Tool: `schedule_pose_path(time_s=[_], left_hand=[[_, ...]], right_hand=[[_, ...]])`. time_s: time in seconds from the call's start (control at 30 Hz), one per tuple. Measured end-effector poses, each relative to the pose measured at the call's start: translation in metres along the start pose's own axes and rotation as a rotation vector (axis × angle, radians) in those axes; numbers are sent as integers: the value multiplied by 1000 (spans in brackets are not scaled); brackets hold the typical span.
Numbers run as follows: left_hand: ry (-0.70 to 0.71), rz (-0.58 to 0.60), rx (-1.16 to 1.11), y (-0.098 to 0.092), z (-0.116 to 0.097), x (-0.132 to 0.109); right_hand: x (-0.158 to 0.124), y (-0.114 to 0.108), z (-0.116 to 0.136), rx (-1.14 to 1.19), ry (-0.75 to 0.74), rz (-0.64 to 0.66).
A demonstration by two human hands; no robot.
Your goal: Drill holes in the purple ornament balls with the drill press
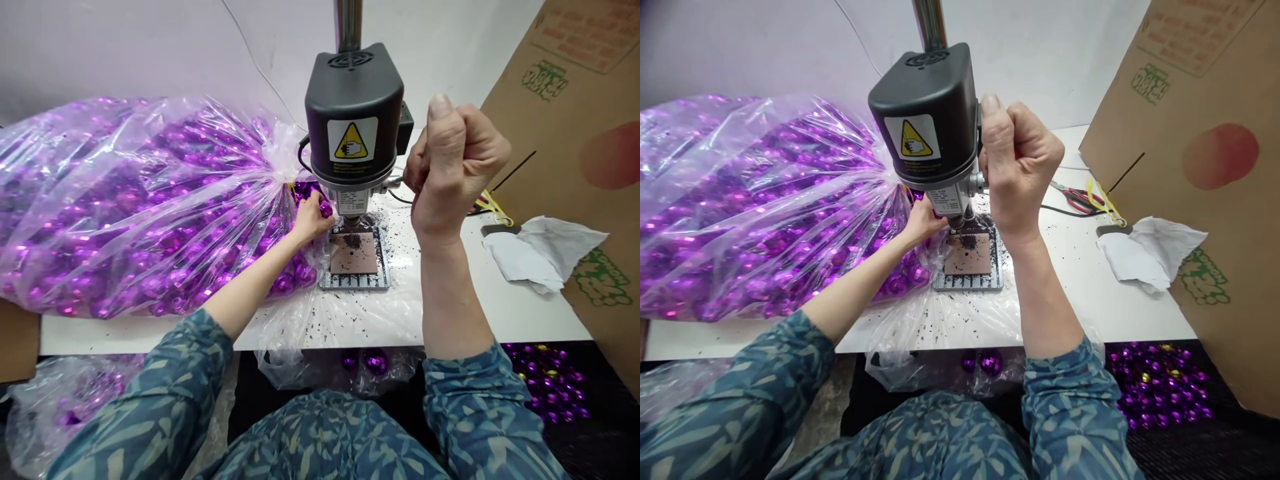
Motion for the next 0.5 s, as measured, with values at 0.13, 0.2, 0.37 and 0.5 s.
schedule_pose_path(time_s=[0.13,0.2,0.37,0.5], left_hand=[[-128,129,-426,-14,-9,-55],[-203,165,-673,-10,-12,-75],[-299,181,-986,16,-12,-87],[-294,200,-1040,28,-11,-86]], right_hand=[[0,5,10,5,-56,-31],[0,7,13,6,-72,-41],[-1,7,11,-22,-64,-56],[-2,5,12,-23,-45,-59]])
Point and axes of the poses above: each hand's wrist, its own x-axis towards the middle knuckle, its own y-axis out of the palm, z = x × y, the point moved 6 cm from there along x, towards the middle knuckle, and after that the axes turned 14 degrees about x, right-handed, at the moved point
